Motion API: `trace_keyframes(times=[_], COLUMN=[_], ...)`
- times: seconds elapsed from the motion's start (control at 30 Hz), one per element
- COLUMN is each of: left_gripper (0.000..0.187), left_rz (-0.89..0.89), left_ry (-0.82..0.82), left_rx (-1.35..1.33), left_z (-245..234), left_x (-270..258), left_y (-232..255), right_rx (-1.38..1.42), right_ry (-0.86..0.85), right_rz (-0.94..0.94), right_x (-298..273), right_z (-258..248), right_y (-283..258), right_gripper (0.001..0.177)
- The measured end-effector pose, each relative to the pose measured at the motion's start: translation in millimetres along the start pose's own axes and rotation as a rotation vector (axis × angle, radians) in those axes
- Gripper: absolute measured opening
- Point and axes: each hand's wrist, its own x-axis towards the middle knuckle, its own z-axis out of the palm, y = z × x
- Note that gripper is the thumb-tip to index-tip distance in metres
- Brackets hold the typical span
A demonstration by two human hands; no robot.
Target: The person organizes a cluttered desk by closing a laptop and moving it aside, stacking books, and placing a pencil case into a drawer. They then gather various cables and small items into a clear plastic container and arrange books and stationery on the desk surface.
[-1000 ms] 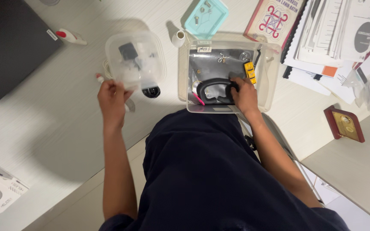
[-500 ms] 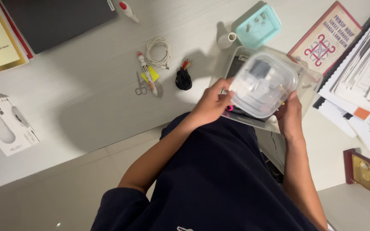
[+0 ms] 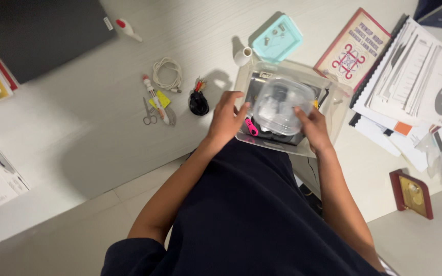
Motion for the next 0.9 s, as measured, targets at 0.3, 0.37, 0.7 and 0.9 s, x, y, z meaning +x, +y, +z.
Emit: trace_keyframes(times=[0.3,0.37,0.7,0.9], left_gripper=[0.034,0.036,0.077,0.079], left_rz=[-0.057,-0.053,0.407,0.382], left_ry=[-0.065,-0.069,-0.256,-0.450], left_rx=[0.079,0.111,0.422,0.628], left_z=[11.1,12.3,24.0,35.6], left_x=[-1.8,0.8,21.8,31.8], left_y=[-23.3,-18.9,1.3,-16.9], right_rx=[-0.080,-0.246,-0.446,-0.447], right_ry=[0.001,0.111,0.384,0.314], right_rz=[-0.336,-0.353,-0.518,-0.456], right_x=[40.5,34.5,44.3,73.4], right_z=[22.7,19.4,-12.9,-12.4], right_y=[35.7,26.8,-79.2,-109.9], right_gripper=[0.047,0.049,0.027,0.021])
